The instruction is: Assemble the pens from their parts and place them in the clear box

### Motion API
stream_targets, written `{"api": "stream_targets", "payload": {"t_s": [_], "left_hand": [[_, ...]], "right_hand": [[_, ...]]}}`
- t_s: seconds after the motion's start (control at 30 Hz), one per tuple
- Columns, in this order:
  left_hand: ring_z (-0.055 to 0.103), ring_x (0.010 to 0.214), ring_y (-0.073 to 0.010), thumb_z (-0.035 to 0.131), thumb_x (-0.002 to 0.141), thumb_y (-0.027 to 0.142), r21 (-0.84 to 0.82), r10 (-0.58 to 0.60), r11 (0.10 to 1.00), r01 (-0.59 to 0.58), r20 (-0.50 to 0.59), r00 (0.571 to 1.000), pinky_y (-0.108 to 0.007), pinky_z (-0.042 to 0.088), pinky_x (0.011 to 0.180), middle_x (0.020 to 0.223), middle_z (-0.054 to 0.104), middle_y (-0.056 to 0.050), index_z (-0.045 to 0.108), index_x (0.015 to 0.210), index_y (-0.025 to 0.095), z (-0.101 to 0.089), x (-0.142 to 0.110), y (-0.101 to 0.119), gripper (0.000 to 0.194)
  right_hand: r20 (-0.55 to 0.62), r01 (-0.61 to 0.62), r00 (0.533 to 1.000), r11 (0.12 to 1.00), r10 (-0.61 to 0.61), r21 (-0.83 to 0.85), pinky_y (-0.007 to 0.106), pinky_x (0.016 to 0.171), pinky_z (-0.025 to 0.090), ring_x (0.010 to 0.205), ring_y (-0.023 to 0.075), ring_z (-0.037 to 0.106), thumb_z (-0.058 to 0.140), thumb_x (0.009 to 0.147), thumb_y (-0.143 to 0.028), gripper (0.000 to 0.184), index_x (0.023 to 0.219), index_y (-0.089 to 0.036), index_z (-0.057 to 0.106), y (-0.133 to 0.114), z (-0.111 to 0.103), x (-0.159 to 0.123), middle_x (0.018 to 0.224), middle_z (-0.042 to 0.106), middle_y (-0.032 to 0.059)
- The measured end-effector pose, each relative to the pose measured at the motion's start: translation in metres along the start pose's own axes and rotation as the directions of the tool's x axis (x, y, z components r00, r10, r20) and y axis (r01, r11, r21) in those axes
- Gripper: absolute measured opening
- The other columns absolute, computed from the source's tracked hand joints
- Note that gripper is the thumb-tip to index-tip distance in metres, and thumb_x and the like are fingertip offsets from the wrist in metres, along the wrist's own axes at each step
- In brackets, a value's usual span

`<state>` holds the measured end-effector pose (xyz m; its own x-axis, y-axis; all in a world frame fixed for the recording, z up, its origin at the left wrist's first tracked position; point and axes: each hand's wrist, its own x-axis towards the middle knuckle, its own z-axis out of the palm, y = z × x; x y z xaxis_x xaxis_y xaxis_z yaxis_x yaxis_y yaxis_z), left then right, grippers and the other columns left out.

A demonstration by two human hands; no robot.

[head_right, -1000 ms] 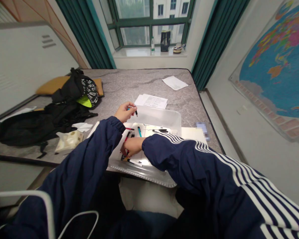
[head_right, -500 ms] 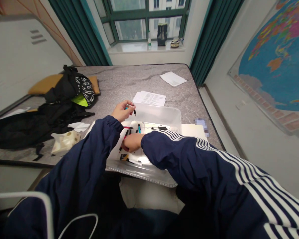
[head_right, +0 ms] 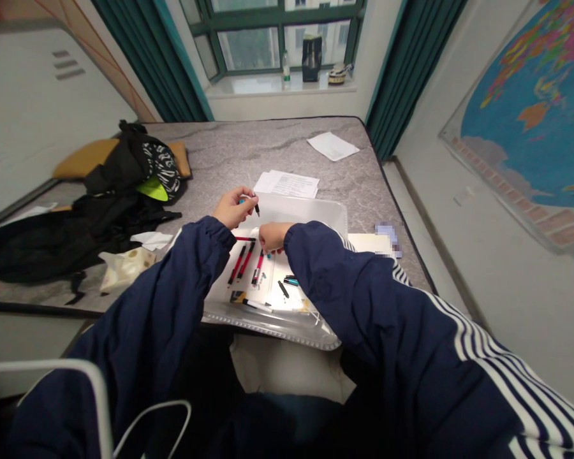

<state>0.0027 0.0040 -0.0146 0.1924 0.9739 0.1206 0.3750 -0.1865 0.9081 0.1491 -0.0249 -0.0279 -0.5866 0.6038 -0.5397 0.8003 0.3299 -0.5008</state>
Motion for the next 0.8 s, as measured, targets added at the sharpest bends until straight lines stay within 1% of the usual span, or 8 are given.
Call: {"api": "stream_targets", "payload": {"t_s": [0.07, 0.13, 0.23, 0.33, 0.57, 0.67, 0.73, 0.8], "left_hand": [[0.045, 0.048, -0.0090, 0.062, 0.077, 0.037, -0.002, 0.002, 1.000, -0.002, -0.005, 1.000, -0.021, 0.035, 0.048, 0.057, 0.055, 0.002, 0.056, 0.086, 0.019, 0.000, 0.000, -0.001, 0.021], [0.045, 0.048, -0.0089, 0.062, 0.077, 0.037, -0.003, 0.002, 1.000, -0.002, -0.012, 1.000, -0.020, 0.035, 0.048, 0.056, 0.055, 0.002, 0.056, 0.086, 0.019, 0.000, 0.001, -0.002, 0.021], [0.043, 0.047, -0.0086, 0.061, 0.078, 0.037, -0.016, 0.005, 1.000, -0.005, -0.025, 1.000, -0.020, 0.035, 0.047, 0.056, 0.055, 0.003, 0.057, 0.088, 0.019, 0.000, 0.002, -0.003, 0.021], [0.042, 0.045, -0.0083, 0.061, 0.078, 0.036, -0.048, 0.013, 0.999, -0.014, -0.038, 0.999, -0.020, 0.034, 0.046, 0.056, 0.054, 0.003, 0.056, 0.089, 0.019, -0.001, 0.002, -0.001, 0.021], [0.039, 0.042, -0.0079, 0.057, 0.078, 0.032, -0.119, -0.027, 0.993, 0.019, -0.071, 0.997, -0.019, 0.029, 0.041, 0.053, 0.050, 0.004, 0.056, 0.090, 0.019, -0.002, 0.000, 0.008, 0.018], [0.041, 0.043, -0.0083, 0.058, 0.077, 0.032, -0.112, -0.021, 0.994, 0.014, -0.060, 0.998, -0.019, 0.030, 0.042, 0.052, 0.050, 0.004, 0.057, 0.090, 0.019, -0.002, 0.001, 0.007, 0.018], [0.042, 0.044, -0.0085, 0.058, 0.077, 0.032, -0.111, -0.012, 0.994, 0.005, -0.061, 0.998, -0.019, 0.030, 0.042, 0.052, 0.051, 0.004, 0.057, 0.091, 0.019, -0.002, 0.002, 0.004, 0.019], [0.041, 0.044, -0.0085, 0.058, 0.077, 0.032, -0.112, -0.007, 0.994, 0.000, -0.064, 0.998, -0.019, 0.030, 0.043, 0.052, 0.051, 0.004, 0.058, 0.090, 0.019, -0.002, 0.002, 0.003, 0.018]], "right_hand": [[0.157, 0.004, 0.988, 0.999, -0.010, 0.038, 0.024, 0.060, 0.051, 0.054, 0.0122, 0.062, 0.072, 0.077, -0.021, 0.014, 0.083, -0.009, 0.070, 0.001, 0.006, 0.003, 0.071, 0.070, 0.0053], [0.212, -0.004, 0.977, 0.999, -0.007, 0.053, 0.025, 0.059, 0.051, 0.054, 0.0129, 0.063, 0.072, 0.077, -0.022, 0.015, 0.086, -0.010, 0.070, 0.003, 0.006, 0.006, 0.070, 0.070, 0.0049], [0.015, -0.017, 1.000, 1.000, 0.017, 0.011, 0.024, 0.059, 0.050, 0.054, 0.0125, 0.063, 0.070, 0.081, -0.023, 0.015, 0.089, -0.011, 0.071, 0.010, -0.002, 0.006, 0.072, 0.071, 0.0058], [-0.195, -0.031, 0.980, 0.999, 0.026, -0.020, 0.023, 0.063, 0.050, 0.057, 0.0123, 0.065, 0.070, 0.082, -0.023, 0.018, 0.095, -0.011, 0.072, 0.017, -0.013, 0.004, 0.078, 0.072, 0.0072], [-0.214, -0.091, 0.974, 0.994, 0.076, -0.062, 0.027, 0.066, 0.054, 0.063, 0.0174, 0.070, 0.074, 0.079, -0.022, 0.058, 0.133, -0.018, 0.056, 0.024, -0.011, 0.006, 0.104, 0.071, 0.0121], [-0.315, -0.033, 0.949, 0.987, -0.019, -0.158, 0.030, 0.081, 0.053, 0.086, 0.0223, 0.071, 0.066, 0.083, -0.023, 0.054, 0.136, -0.018, 0.054, 0.024, -0.003, 0.012, 0.114, 0.070, 0.0132], [-0.392, -0.038, 0.918, 0.968, -0.065, -0.250, 0.032, 0.095, 0.047, 0.108, 0.0261, 0.065, 0.061, 0.086, -0.023, 0.050, 0.135, -0.017, 0.056, 0.026, 0.003, 0.019, 0.124, 0.065, 0.0144], [-0.406, -0.067, 0.912, 0.957, -0.056, -0.283, 0.034, 0.099, 0.044, 0.117, 0.0276, 0.060, 0.057, 0.088, -0.023, 0.048, 0.135, -0.018, 0.057, 0.028, 0.008, 0.026, 0.128, 0.063, 0.0145]]}}
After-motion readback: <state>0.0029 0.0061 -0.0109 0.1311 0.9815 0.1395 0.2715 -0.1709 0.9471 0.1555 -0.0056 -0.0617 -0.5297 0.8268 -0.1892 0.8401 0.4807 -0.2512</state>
